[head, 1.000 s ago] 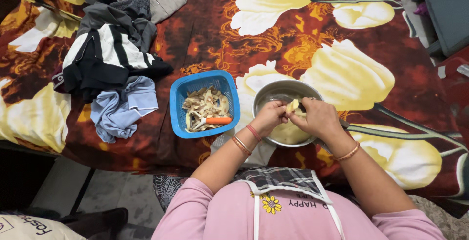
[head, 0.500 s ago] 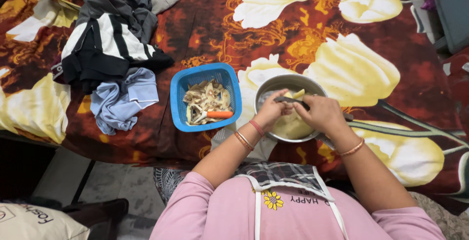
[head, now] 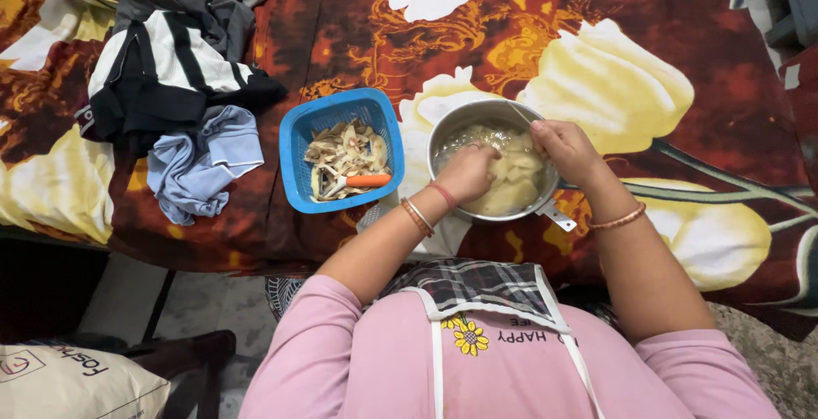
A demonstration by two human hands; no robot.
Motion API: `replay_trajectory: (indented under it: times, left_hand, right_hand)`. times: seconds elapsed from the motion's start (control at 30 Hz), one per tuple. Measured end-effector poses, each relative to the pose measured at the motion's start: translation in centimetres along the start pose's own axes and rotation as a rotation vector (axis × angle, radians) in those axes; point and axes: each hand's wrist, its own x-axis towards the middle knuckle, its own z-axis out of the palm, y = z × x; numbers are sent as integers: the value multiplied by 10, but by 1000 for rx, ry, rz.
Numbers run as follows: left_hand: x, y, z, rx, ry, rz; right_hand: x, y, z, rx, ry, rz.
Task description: The person peels potatoes using a peeler and places the peeled potatoes into a metal bowl filled with water. The peels are collected in a blue plastic basket. The person handles the potatoes one by one, peeling them thoroughly before submerging them in the water.
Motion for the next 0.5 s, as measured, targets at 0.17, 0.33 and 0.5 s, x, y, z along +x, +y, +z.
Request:
replay_trajectory:
  times: [0.17, 0.33, 0.5]
  left_hand:
    - [11, 27, -12, 338, -204, -84]
    - [23, 40, -32, 334, -372, -137]
    - [26, 35, -44, 247, -387, -102]
  right_hand:
    - [-4, -4, 0, 0, 25, -52]
    - [-7, -8, 1, -73, 19, -49]
    - [-5, -7, 1, -16, 6, -72]
